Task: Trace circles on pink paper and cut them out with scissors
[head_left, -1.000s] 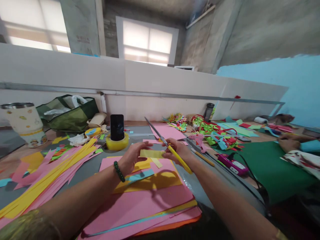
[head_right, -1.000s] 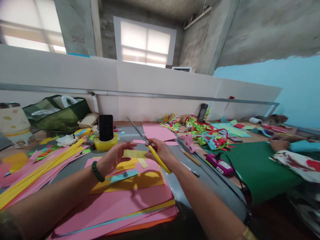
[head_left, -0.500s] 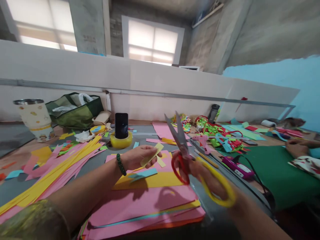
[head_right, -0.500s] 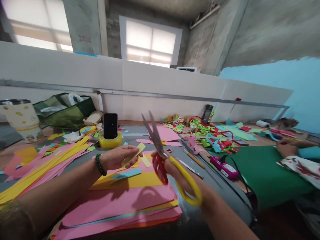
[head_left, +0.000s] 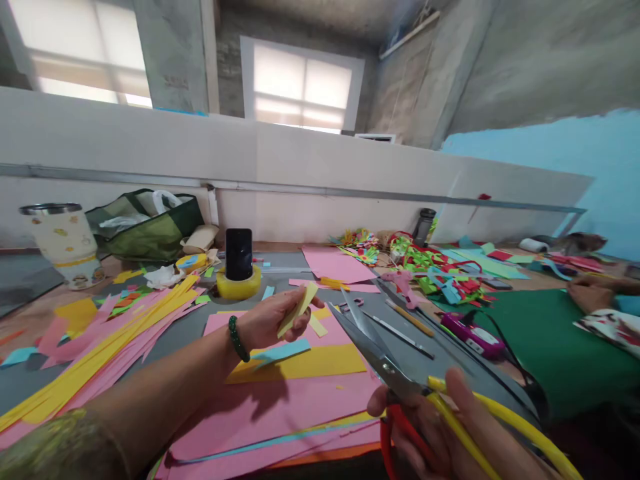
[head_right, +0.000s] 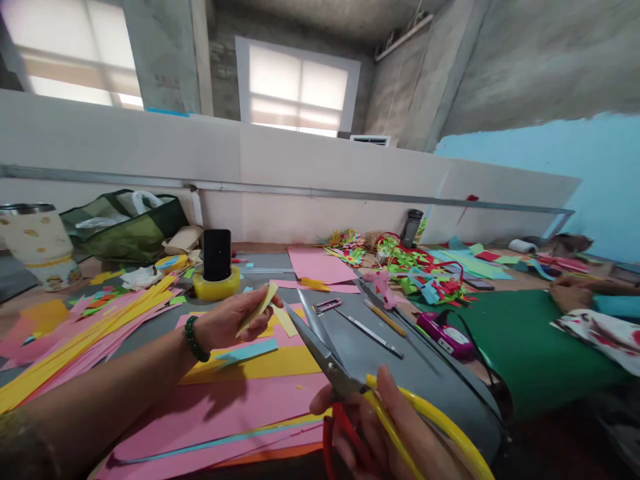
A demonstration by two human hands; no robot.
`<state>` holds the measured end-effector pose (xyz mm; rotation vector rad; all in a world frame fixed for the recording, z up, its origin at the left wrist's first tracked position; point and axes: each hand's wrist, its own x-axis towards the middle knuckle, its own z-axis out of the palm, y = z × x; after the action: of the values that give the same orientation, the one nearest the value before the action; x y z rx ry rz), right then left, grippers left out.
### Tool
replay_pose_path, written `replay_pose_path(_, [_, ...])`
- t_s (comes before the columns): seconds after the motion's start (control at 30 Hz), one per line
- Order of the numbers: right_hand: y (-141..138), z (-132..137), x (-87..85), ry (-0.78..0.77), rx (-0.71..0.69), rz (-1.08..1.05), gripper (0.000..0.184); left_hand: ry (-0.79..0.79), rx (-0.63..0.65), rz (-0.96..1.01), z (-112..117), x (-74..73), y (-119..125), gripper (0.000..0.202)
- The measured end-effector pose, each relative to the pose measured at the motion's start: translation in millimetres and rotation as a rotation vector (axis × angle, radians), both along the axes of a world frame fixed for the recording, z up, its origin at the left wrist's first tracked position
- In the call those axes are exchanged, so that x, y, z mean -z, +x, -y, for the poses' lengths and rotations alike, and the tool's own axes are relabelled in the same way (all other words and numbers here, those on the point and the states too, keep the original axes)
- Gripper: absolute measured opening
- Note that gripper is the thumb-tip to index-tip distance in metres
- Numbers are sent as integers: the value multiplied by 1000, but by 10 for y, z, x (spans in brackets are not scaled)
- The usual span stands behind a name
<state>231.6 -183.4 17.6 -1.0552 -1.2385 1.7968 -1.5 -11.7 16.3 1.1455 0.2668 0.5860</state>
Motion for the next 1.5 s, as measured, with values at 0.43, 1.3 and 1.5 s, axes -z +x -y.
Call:
replay_pose_path(0.43, [-46, -41, 76, 13, -37, -93, 80, 40, 58, -4, 25, 40, 21, 39])
replay_pose_path(1.3, [-214, -20, 75, 42, 214, -211, 67, 270, 90, -182, 105, -19, 18, 42])
replay_pose_path(1.5, [265, -112, -337, 355, 625, 588, 46, 141, -91, -135, 11, -23, 8, 38])
